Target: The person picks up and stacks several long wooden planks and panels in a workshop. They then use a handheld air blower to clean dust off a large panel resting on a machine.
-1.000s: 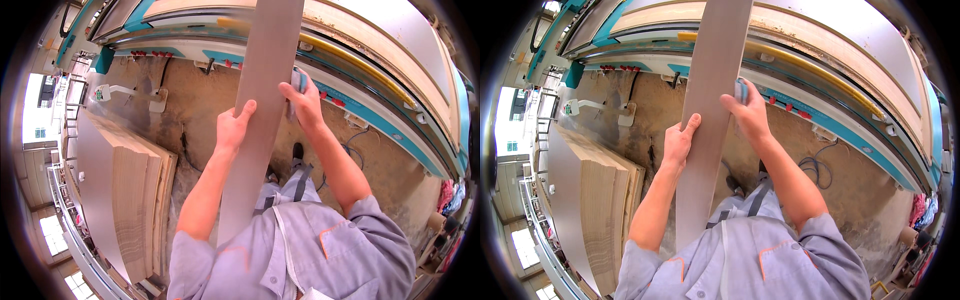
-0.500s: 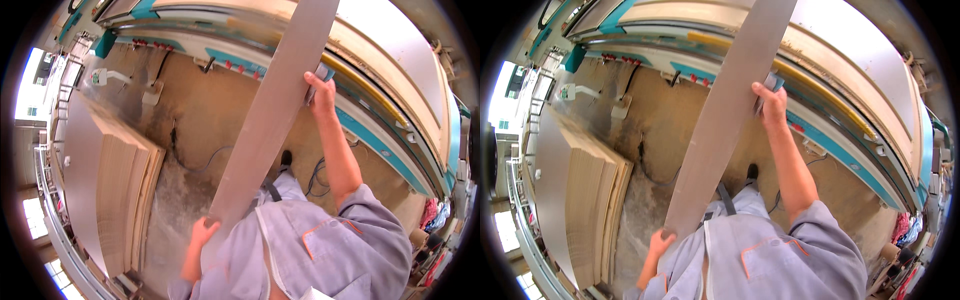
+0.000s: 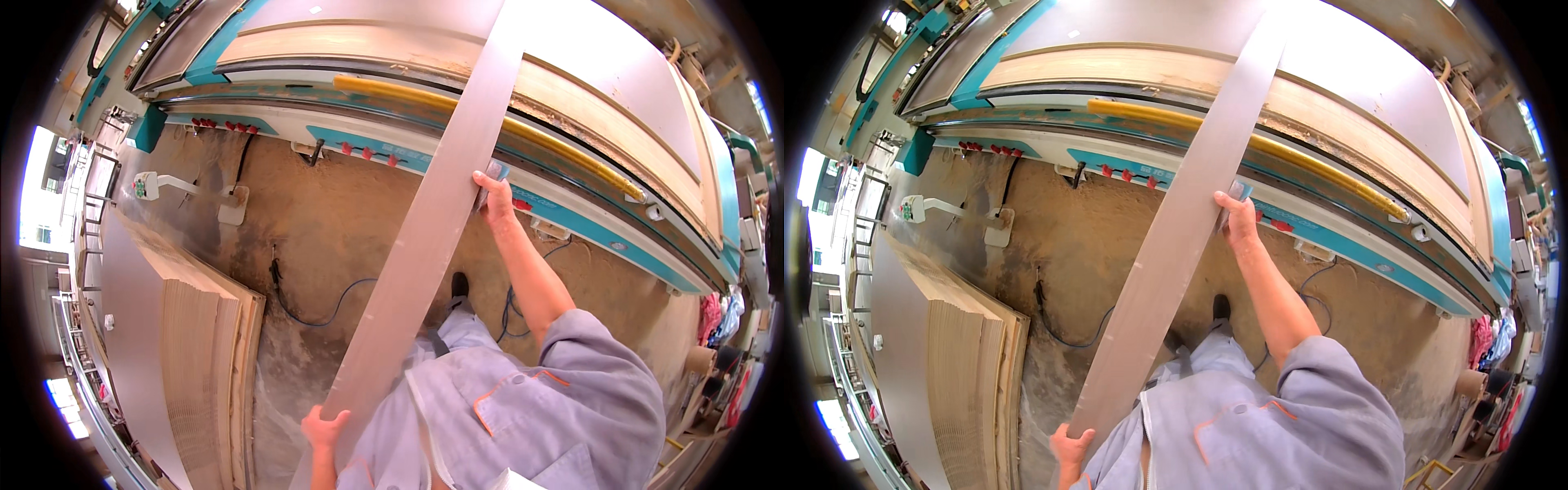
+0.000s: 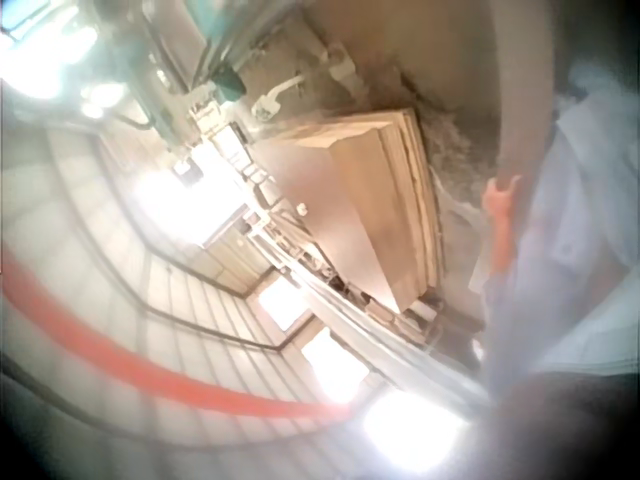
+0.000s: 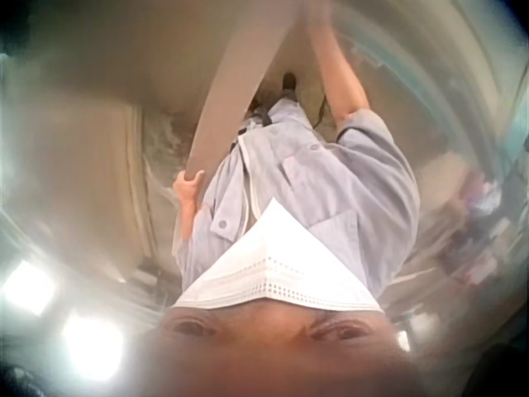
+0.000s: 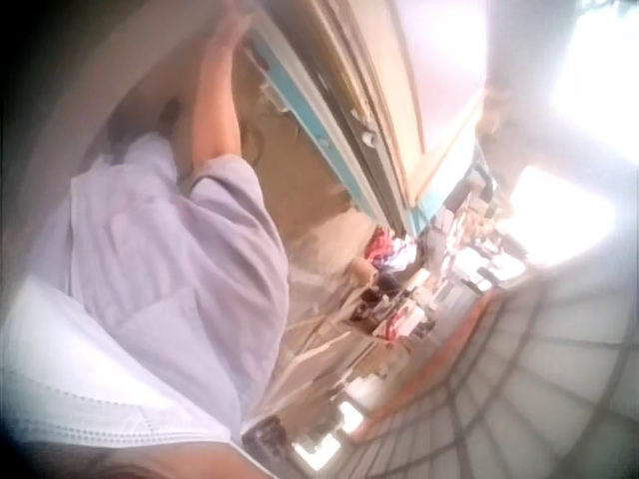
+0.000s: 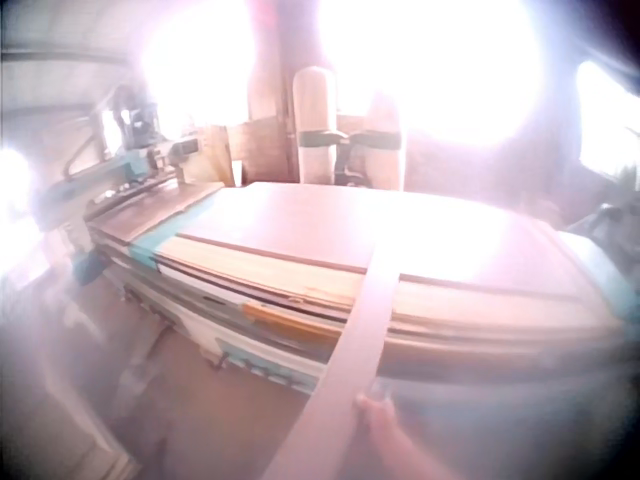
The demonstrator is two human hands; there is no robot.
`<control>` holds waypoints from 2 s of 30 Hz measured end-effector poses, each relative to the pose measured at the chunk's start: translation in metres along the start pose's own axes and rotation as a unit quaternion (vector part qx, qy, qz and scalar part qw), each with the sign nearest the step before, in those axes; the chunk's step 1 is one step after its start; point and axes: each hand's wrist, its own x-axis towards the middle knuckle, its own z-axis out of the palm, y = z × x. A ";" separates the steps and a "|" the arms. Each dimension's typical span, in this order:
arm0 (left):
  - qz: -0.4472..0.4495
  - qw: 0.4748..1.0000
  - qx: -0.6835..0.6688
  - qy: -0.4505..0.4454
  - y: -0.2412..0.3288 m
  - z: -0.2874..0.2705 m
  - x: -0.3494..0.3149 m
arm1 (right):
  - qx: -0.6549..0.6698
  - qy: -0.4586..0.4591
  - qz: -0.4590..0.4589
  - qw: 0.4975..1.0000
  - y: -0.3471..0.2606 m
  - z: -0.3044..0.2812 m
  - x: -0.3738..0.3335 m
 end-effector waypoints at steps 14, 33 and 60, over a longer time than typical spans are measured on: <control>-0.056 0.993 -0.002 -0.105 0.026 -0.018 0.032 | -0.021 -0.027 0.090 0.995 0.055 -0.010 -0.056; -0.042 0.987 -0.045 -0.151 0.067 -0.012 0.090 | -0.117 -0.212 0.302 0.922 0.141 0.036 -0.245; -0.018 0.993 -0.027 -0.113 0.040 0.020 0.097 | -0.033 0.395 -0.022 0.918 -0.044 -0.264 0.090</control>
